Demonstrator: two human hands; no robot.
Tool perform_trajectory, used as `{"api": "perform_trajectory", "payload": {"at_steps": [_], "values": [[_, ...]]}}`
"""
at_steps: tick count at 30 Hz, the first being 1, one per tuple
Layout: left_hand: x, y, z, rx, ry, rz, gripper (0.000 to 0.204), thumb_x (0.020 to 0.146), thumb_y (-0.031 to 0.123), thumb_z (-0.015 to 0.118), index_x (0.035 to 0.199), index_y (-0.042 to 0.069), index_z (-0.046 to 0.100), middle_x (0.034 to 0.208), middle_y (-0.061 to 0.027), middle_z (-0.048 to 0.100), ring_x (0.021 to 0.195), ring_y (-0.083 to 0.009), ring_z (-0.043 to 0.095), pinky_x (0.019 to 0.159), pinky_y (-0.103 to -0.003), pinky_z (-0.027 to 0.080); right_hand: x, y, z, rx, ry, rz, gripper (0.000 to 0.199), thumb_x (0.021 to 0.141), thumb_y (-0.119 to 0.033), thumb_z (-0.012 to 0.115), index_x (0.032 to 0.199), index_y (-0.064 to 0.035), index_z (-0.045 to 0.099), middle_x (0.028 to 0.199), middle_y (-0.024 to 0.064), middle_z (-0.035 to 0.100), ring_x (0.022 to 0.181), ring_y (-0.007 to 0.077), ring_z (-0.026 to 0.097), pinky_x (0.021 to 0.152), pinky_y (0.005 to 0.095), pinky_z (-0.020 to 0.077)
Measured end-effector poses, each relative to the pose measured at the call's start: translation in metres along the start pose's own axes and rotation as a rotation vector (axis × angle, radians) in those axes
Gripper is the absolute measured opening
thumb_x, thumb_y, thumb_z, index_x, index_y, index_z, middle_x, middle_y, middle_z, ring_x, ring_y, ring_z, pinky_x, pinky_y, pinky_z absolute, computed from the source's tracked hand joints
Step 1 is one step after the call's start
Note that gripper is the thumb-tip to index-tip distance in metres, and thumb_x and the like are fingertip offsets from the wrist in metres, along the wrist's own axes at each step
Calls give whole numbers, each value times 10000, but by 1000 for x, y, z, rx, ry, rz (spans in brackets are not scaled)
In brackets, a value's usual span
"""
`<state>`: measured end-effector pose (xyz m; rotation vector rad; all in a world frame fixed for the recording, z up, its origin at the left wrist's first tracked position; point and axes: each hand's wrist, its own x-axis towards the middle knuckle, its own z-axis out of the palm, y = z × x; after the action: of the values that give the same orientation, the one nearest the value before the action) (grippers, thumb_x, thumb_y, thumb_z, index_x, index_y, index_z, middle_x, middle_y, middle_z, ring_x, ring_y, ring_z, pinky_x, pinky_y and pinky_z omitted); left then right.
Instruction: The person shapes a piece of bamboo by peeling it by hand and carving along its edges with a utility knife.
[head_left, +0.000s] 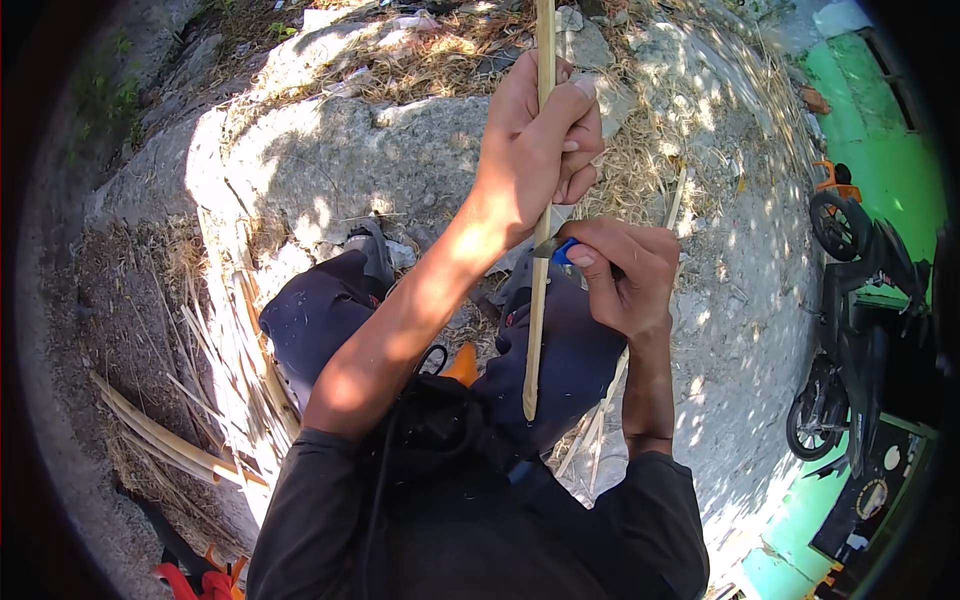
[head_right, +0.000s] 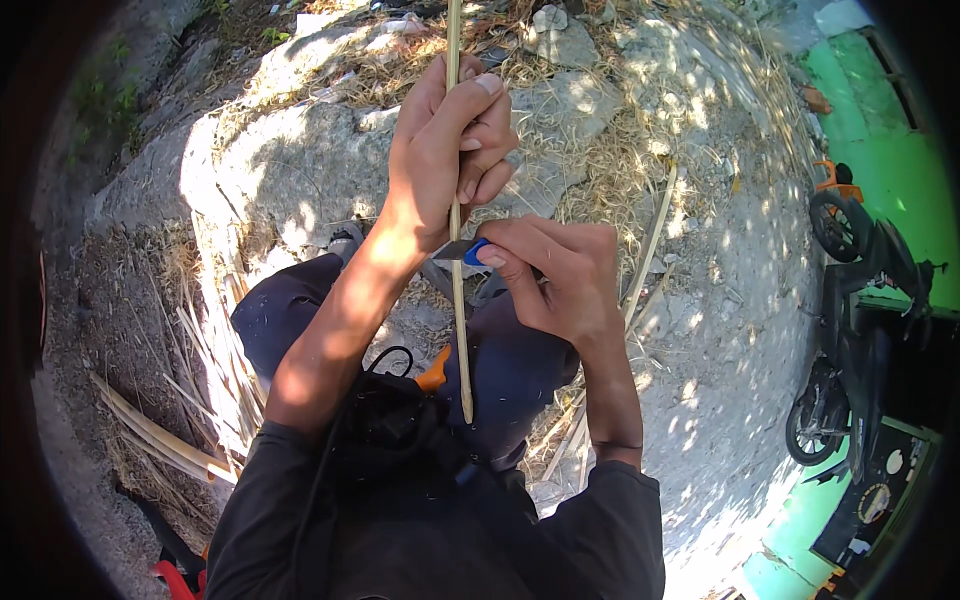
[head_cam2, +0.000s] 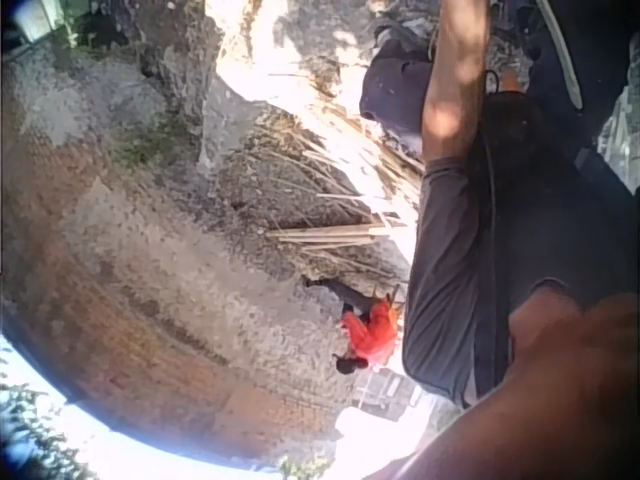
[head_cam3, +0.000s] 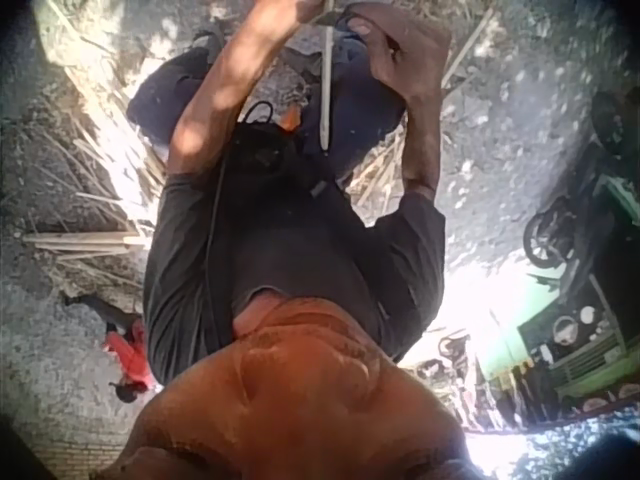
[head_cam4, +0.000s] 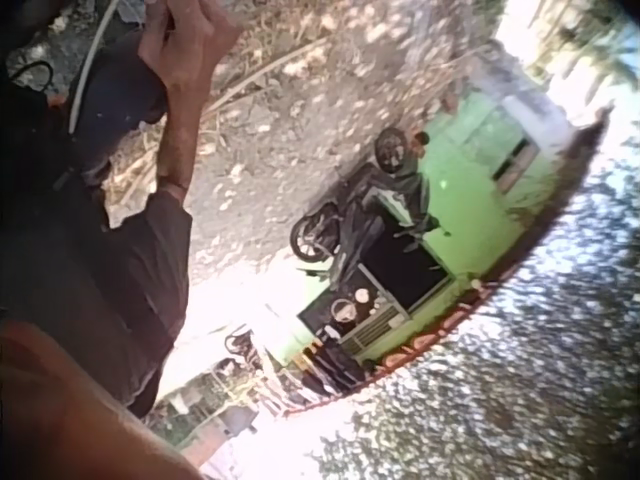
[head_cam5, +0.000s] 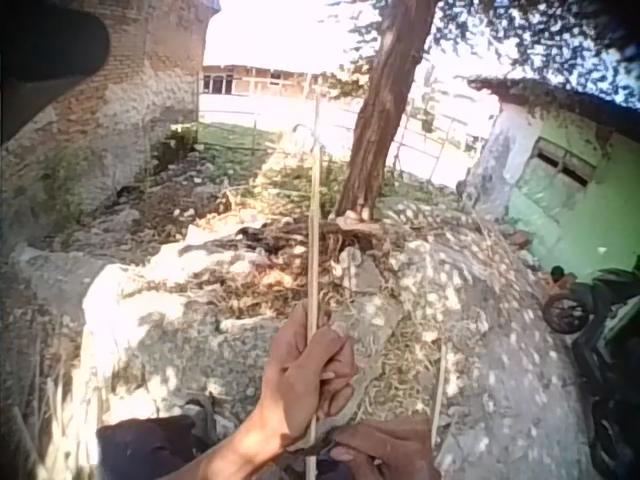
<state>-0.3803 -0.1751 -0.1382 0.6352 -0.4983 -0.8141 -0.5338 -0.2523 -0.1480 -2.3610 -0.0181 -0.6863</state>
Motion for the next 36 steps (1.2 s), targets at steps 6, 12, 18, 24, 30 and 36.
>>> {"api": "perform_trajectory", "payload": {"at_steps": [6,12,18,24,30,36], "values": [[-2,-1,1,-12,61,-12,139,1087,153,497,998,114,398,642,36,342,431,-51,244,369,-237,224,-6,5,10,21,46,22,77,910,-98,761,965,-47,774,831,97,761,599,234,706,529,319,517],[4,8,-3,-20,14,29,195,1091,152,492,932,136,378,641,45,323,431,-47,235,374,-235,217,-13,7,7,162,-115,57,81,934,-108,747,960,-34,770,799,95,751,608,229,709,542,318,521],[6,11,-2,-41,-58,19,162,1078,129,502,1006,112,358,647,8,398,451,-53,289,362,-261,289,-6,5,9,136,132,17,103,954,-122,743,966,-20,751,791,91,732,583,214,683,529,295,501],[6,10,-8,-83,-58,27,164,1077,121,497,997,122,354,620,17,374,433,-52,276,356,-250,266,0,3,12,5,70,-19,199,998,-175,710,960,20,730,777,121,725,622,233,699,581,304,522],[3,8,-8,-116,-46,22,164,1079,135,501,956,132,393,629,37,359,425,-46,273,352,-236,248,-1,6,17,69,58,14,190,993,-159,705,940,21,737,777,121,721,626,239,704,584,310,524],[4,5,-11,-80,-54,38,191,1084,153,503,918,141,411,633,53,338,417,-43,255,345,-231,236,-6,9,16,59,0,-35,196,985,-168,710,938,20,741,751,117,715,597,242,694,570,307,518]]}}
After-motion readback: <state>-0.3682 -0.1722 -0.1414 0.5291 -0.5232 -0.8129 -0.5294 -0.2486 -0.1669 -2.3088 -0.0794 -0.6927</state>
